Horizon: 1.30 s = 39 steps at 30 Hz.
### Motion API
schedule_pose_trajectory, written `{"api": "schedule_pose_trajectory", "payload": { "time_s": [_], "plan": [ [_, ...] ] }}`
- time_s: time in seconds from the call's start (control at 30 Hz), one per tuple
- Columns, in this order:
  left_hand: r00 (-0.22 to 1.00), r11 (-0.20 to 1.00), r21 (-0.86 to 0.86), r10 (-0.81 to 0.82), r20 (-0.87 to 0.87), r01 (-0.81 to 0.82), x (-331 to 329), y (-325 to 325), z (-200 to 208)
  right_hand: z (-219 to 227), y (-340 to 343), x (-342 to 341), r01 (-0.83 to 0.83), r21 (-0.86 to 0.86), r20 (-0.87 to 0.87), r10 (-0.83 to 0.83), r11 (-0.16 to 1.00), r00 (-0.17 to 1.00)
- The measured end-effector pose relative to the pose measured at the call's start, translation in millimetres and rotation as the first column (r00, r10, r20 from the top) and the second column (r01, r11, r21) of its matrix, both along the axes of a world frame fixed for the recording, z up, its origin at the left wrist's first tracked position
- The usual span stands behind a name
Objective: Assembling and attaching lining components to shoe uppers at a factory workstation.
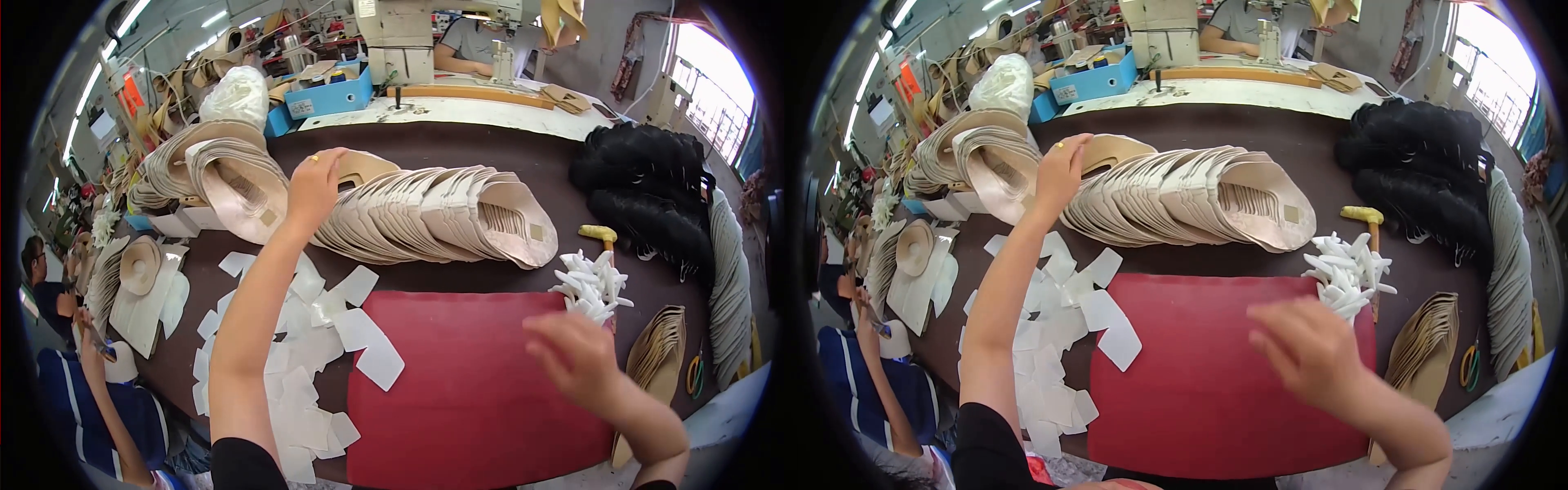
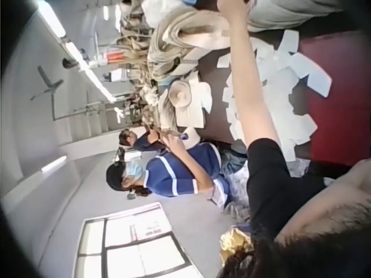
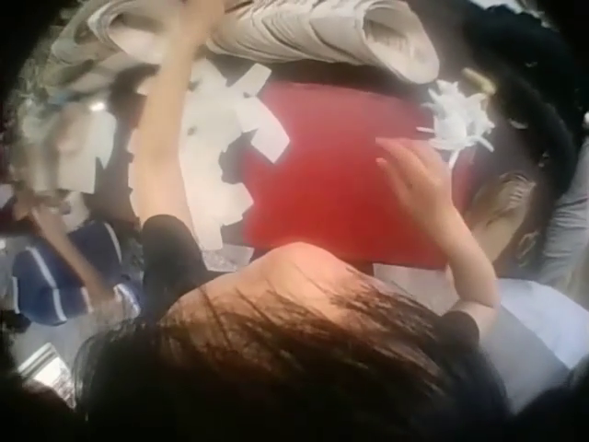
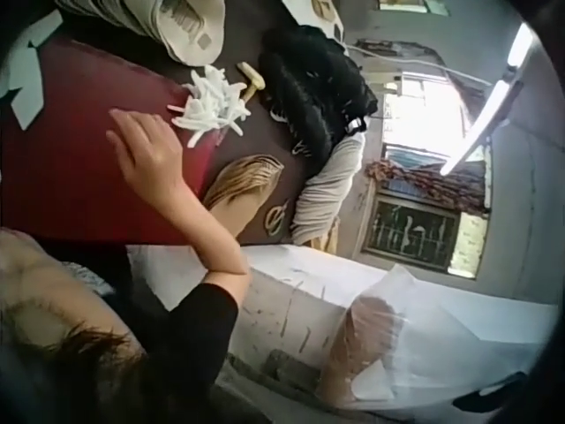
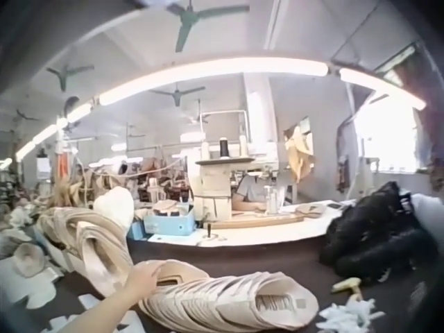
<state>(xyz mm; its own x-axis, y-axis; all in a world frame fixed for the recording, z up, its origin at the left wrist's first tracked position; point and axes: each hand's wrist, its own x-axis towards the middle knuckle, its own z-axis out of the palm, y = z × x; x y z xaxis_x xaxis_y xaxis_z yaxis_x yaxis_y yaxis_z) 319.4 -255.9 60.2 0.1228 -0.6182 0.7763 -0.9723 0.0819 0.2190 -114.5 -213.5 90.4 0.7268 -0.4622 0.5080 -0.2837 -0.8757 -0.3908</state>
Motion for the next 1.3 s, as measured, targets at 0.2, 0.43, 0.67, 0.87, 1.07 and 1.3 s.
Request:
{"api": "schedule_pose_trajectory", "payload": {
  "time_s": [0.2,0.43,0.67,0.87,1.07,1.3],
  "plan": [
    [0.797,0.863,0.297,-0.497,0.343,0.410,-169,5,-16,-18,-143,10,0.130,-0.200,-0.289,-0.185,0.971,0.939],
    [0.755,0.917,0.301,-0.389,0.528,0.261,-160,-6,-42,-24,-191,16,0.131,0.389,-0.434,0.056,0.912,0.899],
    [0.747,0.912,0.361,-0.377,0.548,0.195,-167,-16,-32,31,-237,21,0.645,-0.045,0.292,-0.607,0.763,0.739],
    [0.618,0.775,0.089,-0.423,-0.663,0.626,-124,39,41,146,-138,-15,0.028,0.236,0.038,-0.038,0.971,0.999],
    [0.906,0.774,0.561,-0.038,-0.423,0.294,-82,165,-10,26,-61,62,-0.260,0.259,-0.602,0.366,0.930,0.710],
    [0.840,0.732,0.628,0.143,-0.523,0.266,-98,202,-47,-80,-23,196,-0.091,0.222,-0.490,0.191,0.971,0.851]
  ]
}}
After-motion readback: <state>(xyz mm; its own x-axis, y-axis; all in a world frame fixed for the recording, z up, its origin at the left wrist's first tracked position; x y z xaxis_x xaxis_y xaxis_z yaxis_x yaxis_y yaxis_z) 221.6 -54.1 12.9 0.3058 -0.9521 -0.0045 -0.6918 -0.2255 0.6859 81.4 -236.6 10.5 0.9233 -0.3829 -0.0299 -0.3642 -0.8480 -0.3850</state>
